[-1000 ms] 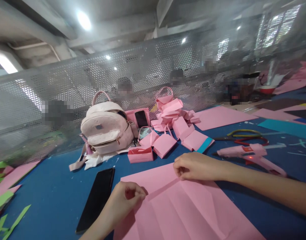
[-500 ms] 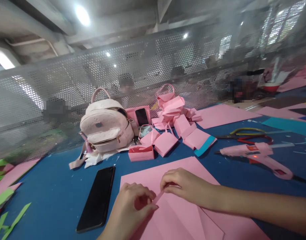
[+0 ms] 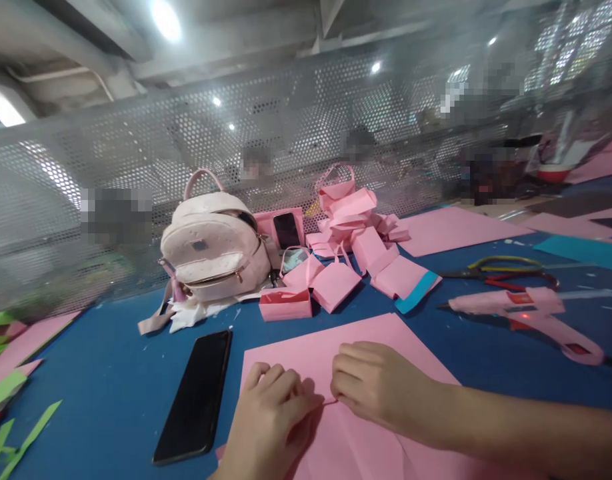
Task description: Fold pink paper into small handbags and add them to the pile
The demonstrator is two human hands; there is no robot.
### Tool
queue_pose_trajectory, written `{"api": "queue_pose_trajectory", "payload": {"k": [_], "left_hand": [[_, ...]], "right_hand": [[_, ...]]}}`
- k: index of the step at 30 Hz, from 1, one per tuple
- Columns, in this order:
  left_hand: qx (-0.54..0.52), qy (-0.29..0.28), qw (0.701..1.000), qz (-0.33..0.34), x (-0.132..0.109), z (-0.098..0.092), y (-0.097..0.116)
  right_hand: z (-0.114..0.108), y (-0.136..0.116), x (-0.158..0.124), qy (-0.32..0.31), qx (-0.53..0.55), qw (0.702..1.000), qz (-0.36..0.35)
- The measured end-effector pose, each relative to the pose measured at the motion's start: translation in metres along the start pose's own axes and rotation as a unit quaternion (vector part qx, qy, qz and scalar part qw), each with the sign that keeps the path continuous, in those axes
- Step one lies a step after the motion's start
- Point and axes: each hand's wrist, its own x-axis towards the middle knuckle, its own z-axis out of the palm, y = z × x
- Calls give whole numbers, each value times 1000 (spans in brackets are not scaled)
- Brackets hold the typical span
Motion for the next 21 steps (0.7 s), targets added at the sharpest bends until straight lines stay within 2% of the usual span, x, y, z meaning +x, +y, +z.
{"api": "queue_pose_trajectory", "payload": {"k": [4, 11, 15, 17, 21], "left_hand": [[11, 31, 998, 53, 1, -3, -2], [70, 72, 990, 94, -4, 5, -7], [125, 21, 984, 129, -11, 6, -3], [147, 11, 982, 122, -15, 8, 1], [179, 79, 976, 98, -23, 16, 11]], "right_hand": [[-5, 0, -1, 33, -22, 998, -47], [-17, 4, 2, 26, -5, 997, -76], [-11, 6, 0, 40, 14, 997, -66], [-7, 6, -1, 60, 23, 997, -52], [-3, -1, 1, 67, 46, 996, -25]]}}
